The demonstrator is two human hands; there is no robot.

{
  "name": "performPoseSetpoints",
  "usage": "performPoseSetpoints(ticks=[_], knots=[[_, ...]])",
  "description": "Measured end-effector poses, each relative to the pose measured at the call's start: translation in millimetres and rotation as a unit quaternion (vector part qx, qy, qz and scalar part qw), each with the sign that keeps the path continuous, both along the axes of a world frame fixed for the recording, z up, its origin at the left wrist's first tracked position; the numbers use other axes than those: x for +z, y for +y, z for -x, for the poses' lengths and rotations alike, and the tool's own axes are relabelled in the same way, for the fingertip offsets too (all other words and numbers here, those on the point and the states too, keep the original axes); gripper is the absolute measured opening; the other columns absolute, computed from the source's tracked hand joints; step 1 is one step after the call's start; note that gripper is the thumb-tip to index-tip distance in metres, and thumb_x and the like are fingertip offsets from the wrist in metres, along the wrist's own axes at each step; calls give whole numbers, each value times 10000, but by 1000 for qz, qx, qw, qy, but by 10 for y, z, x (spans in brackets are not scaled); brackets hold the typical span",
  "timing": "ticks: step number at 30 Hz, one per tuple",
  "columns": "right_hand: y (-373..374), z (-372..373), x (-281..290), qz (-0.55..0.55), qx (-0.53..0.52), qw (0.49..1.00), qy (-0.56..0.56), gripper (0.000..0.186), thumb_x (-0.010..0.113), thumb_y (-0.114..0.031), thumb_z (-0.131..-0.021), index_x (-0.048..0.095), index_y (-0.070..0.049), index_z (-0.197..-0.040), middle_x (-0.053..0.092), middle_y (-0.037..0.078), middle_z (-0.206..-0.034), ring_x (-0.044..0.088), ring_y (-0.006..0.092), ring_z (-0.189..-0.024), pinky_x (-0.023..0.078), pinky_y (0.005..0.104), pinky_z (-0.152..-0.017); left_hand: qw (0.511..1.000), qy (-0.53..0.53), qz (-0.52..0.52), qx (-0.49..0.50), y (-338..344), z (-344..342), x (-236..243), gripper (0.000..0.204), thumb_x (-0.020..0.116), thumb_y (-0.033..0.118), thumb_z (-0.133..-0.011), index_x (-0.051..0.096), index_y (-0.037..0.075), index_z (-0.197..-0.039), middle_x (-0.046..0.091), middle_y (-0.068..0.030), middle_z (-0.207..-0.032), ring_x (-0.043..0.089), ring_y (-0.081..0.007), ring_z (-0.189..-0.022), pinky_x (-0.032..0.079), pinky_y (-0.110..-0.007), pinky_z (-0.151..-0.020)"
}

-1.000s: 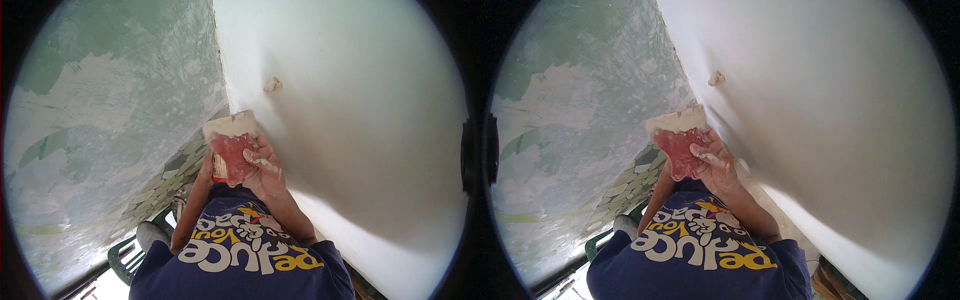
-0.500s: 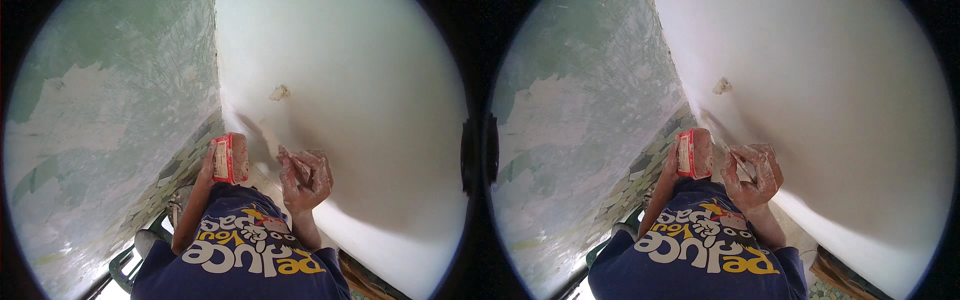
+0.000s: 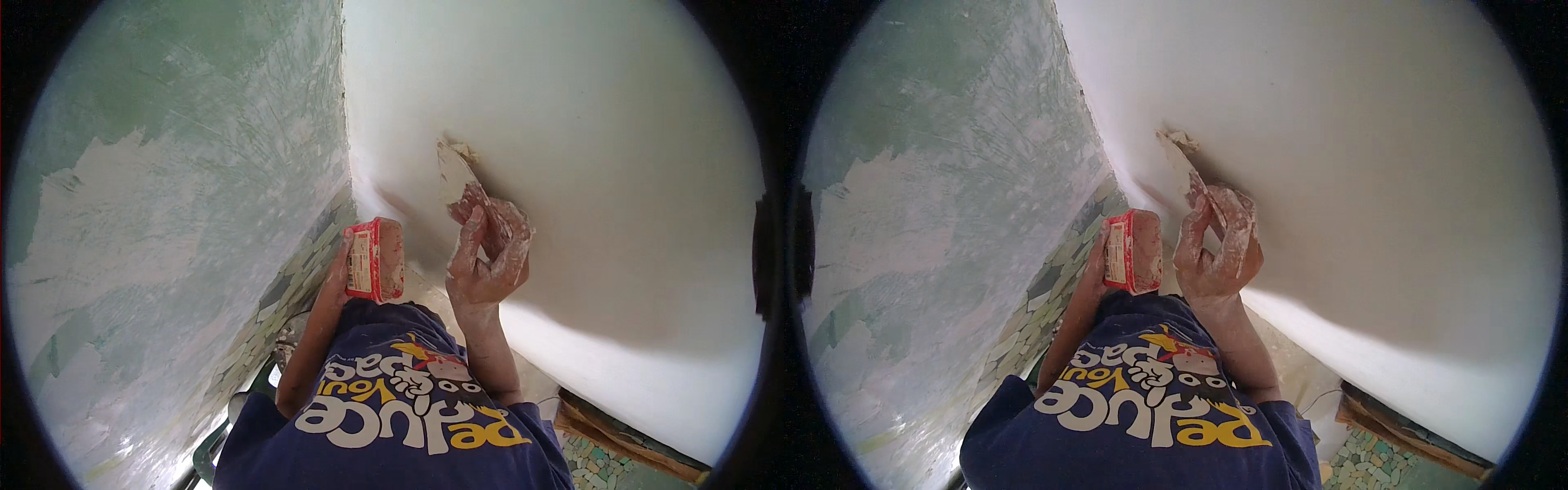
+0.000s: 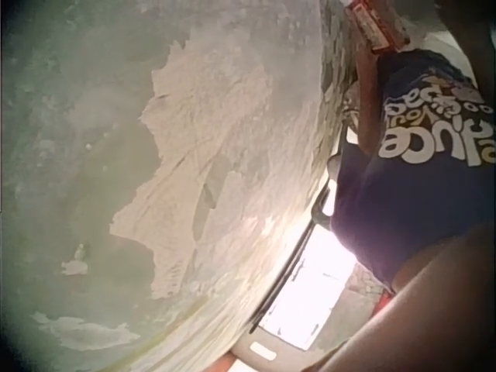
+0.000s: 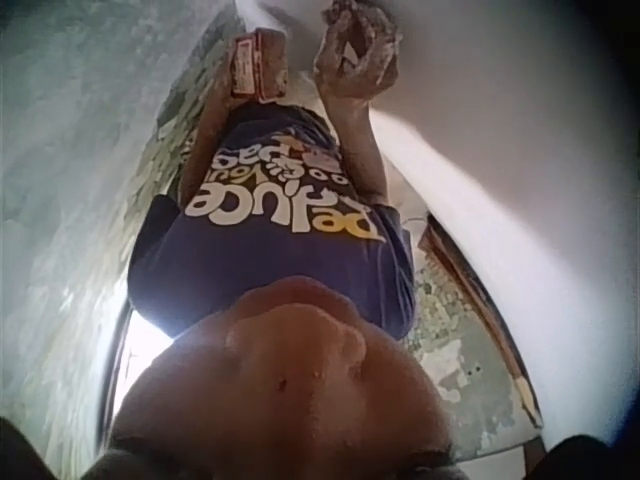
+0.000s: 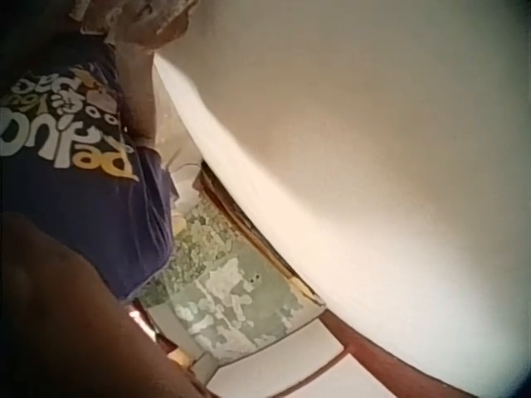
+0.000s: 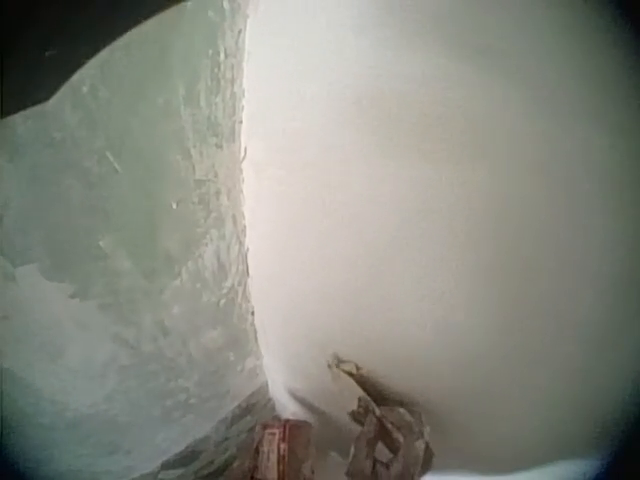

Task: Applying plaster or putty to a wall and ceiling using a scraper tool.

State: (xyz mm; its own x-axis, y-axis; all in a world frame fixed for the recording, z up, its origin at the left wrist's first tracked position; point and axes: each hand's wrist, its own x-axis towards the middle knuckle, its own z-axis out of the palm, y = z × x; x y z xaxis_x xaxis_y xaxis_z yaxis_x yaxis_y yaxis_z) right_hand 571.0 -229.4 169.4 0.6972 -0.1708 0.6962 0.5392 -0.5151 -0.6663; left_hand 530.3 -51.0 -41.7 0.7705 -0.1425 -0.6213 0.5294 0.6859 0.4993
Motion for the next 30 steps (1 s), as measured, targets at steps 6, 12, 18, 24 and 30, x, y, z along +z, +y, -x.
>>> performPoseSetpoints(ticks=[6, 12, 18, 24, 30], knots=[[11, 17, 54, -35, 6, 999, 14, 186, 553, 65, -955, 512, 86, -1135, 688, 245, -1033, 730, 260, -847, 653, 366, -707, 999, -36, 16, 8, 45, -17, 2, 629, 540, 614, -956, 587, 78, -1281, 685, -100, -1165, 695, -206, -955, 587, -361, -853], [-114, 243, 113, -117, -81, 990, 22, 190, 592, 48, -946, 532, 72, -1124, 696, 219, -988, 709, 221, -862, 595, 314, -764, 1000, -12, 24, -4, 135, -16, 51, 601, 532, 596, -969, 600, 77, -1264, 692, -96, -1140, 696, -184, -945, 591, -354, -842], [-50, 346, 44, -71, -84, 994, -7, 210, 642, -3, -934, 549, 67, -1108, 679, 205, -1047, 692, 216, -865, 563, 294, -788, 999, -38, 15, 23, 133, -38, 39, 635, 558, 629, -937, 598, 80, -1252, 704, -88, -1075, 716, -186, -854, 620, -371, -771], [43, 292, 98, -143, -15, 989, -34, 246, 652, 11, -923, 519, 71, -1121, 675, 234, -1037, 710, 243, -879, 608, 328, -750, 999, -26, 20, -7, 110, -17, 92, 659, 563, 639, -930, 589, 77, -1274, 698, -82, -1104, 705, -192, -905, 603, -367, -818], [130, 92, 64, -125, -27, 992, -7, 225, 665, 100, -878, 508, 51, -1031, 688, 225, -970, 720, 255, -844, 631, 351, -735, 1000, -16, 9, 0, 71, 108, 51, 664, 564, 641, -928, 589, 76, -1276, 697, -82, -1109, 703, -193, -912, 599, -365, -825]])
